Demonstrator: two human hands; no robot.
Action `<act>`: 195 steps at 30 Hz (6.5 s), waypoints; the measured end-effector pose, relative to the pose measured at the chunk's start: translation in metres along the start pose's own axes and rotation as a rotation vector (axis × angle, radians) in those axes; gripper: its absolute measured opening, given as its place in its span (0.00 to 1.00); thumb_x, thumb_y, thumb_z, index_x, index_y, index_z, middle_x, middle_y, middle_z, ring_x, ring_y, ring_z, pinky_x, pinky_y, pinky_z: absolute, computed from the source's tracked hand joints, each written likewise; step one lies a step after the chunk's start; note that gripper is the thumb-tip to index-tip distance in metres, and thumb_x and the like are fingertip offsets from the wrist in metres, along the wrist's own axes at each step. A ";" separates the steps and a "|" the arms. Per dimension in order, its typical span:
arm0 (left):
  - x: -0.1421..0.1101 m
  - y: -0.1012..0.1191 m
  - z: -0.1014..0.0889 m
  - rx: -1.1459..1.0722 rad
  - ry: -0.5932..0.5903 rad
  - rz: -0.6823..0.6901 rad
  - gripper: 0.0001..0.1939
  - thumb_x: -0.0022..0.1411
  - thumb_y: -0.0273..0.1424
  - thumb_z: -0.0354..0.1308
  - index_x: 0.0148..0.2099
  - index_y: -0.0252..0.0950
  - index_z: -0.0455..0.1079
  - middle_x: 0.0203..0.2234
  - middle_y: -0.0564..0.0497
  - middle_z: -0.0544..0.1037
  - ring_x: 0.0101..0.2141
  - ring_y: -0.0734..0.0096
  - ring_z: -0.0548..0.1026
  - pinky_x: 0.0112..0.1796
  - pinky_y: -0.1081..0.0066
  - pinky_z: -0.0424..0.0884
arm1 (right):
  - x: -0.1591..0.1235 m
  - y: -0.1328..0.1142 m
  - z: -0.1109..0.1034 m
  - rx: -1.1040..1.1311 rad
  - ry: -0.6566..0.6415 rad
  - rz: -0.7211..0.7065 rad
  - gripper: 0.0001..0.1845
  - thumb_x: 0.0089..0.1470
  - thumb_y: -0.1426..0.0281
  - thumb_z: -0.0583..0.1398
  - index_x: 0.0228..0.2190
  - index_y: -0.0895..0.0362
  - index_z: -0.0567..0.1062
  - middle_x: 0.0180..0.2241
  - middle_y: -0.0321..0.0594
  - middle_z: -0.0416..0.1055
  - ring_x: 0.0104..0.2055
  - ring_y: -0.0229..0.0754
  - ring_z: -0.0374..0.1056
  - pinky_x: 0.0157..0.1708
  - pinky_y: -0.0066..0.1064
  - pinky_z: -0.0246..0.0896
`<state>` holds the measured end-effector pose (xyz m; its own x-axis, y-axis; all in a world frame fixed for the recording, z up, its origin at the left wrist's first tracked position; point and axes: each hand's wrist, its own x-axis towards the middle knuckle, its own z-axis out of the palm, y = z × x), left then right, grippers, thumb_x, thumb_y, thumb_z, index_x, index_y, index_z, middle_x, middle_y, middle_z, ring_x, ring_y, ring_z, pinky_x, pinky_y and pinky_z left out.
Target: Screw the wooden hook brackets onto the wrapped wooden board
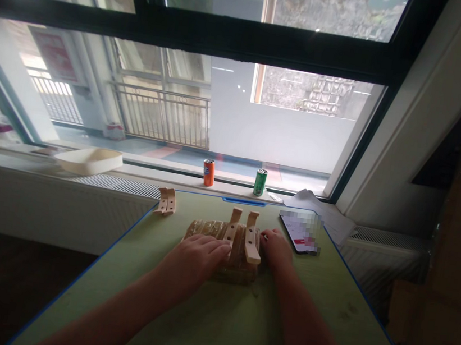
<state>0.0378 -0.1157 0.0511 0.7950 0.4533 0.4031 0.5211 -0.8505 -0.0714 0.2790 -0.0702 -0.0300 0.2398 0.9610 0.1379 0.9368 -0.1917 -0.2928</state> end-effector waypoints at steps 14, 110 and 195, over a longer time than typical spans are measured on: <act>0.000 -0.003 0.000 -0.169 0.027 -0.060 0.11 0.64 0.31 0.45 0.45 0.37 0.65 0.35 0.49 0.75 0.38 0.68 0.73 0.40 0.66 0.68 | -0.002 -0.001 0.000 0.001 0.009 -0.008 0.17 0.56 0.61 0.49 0.36 0.52 0.75 0.37 0.41 0.67 0.34 0.37 0.64 0.28 0.27 0.49; 0.008 -0.059 0.032 -0.325 -0.067 -0.327 0.13 0.57 0.39 0.50 0.38 0.39 0.70 0.29 0.49 0.75 0.30 0.67 0.71 0.30 0.71 0.62 | -0.008 -0.094 -0.122 -0.083 -0.239 -0.706 0.12 0.52 0.67 0.54 0.30 0.54 0.78 0.27 0.38 0.75 0.26 0.38 0.66 0.24 0.28 0.52; 0.015 -0.053 0.026 -0.422 -0.135 -0.109 0.21 0.58 0.47 0.47 0.49 0.43 0.67 0.46 0.47 0.68 0.45 0.60 0.66 0.46 0.63 0.61 | -0.009 -0.096 -0.105 -0.115 -0.400 -0.803 0.15 0.49 0.75 0.52 0.32 0.57 0.78 0.30 0.41 0.75 0.27 0.36 0.65 0.29 0.26 0.56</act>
<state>0.0302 -0.0563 0.0372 0.7904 0.5531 0.2634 0.4542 -0.8176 0.3540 0.2142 -0.0812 0.0961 -0.5840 0.8073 -0.0857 0.8085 0.5687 -0.1515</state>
